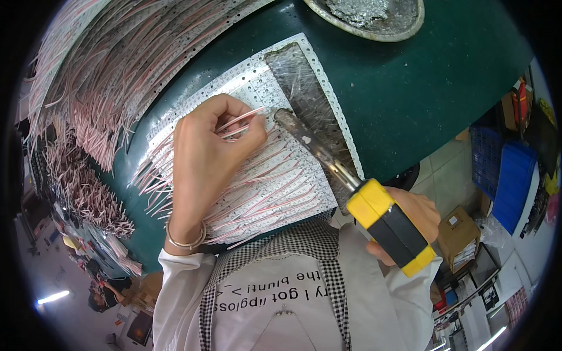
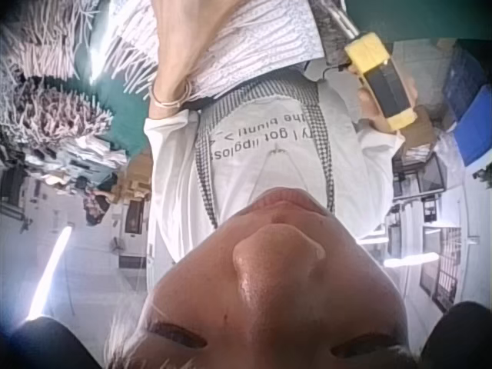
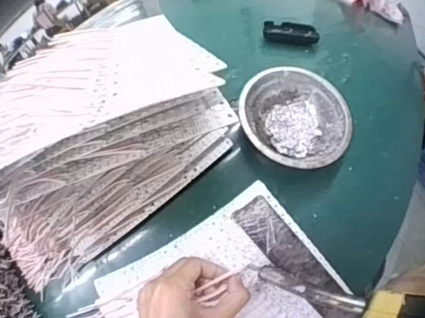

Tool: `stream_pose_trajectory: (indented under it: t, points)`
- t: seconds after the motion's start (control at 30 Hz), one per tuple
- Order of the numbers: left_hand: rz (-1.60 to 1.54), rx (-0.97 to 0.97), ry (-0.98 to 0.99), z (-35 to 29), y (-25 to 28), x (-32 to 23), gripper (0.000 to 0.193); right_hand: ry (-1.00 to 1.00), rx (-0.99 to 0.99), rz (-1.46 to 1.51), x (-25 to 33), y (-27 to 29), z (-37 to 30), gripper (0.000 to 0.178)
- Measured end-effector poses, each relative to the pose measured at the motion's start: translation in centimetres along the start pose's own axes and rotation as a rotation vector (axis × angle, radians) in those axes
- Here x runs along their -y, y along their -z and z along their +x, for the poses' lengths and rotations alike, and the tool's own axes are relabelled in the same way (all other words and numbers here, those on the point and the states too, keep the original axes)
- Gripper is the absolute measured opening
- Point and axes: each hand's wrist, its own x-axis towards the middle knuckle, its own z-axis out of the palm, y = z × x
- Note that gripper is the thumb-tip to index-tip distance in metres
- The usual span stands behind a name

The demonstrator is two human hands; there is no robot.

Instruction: The person solders wire ends on a panel of light strips using a soldering iron by hand, removes the completed panel, and solders wires on the next panel.

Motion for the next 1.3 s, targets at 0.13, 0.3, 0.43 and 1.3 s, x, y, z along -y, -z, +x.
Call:
stream_pose_trajectory:
  t: [0.13,0.3,0.43,1.3]
  points:
    - [0.003,0.000,-0.008,0.0,0.0,0.1,0.016,-0.032,0.003,-0.032,0.2,0.3,-0.2,0.062]
    - [-0.084,0.047,0.019,0.3,0.2,0.2,0.018,-0.031,-0.032,0.019,0.0,-0.1,-0.7,0.062]
    - [-0.046,0.061,0.011,0.2,0.3,0.3,0.015,-0.021,-0.025,0.019,-0.3,0.0,-0.7,0.060]
    - [0.042,-0.004,-0.139,1.0,1.9,0.5,0.012,0.082,-0.250,0.086,-2.5,0.4,-2.9,0.057]
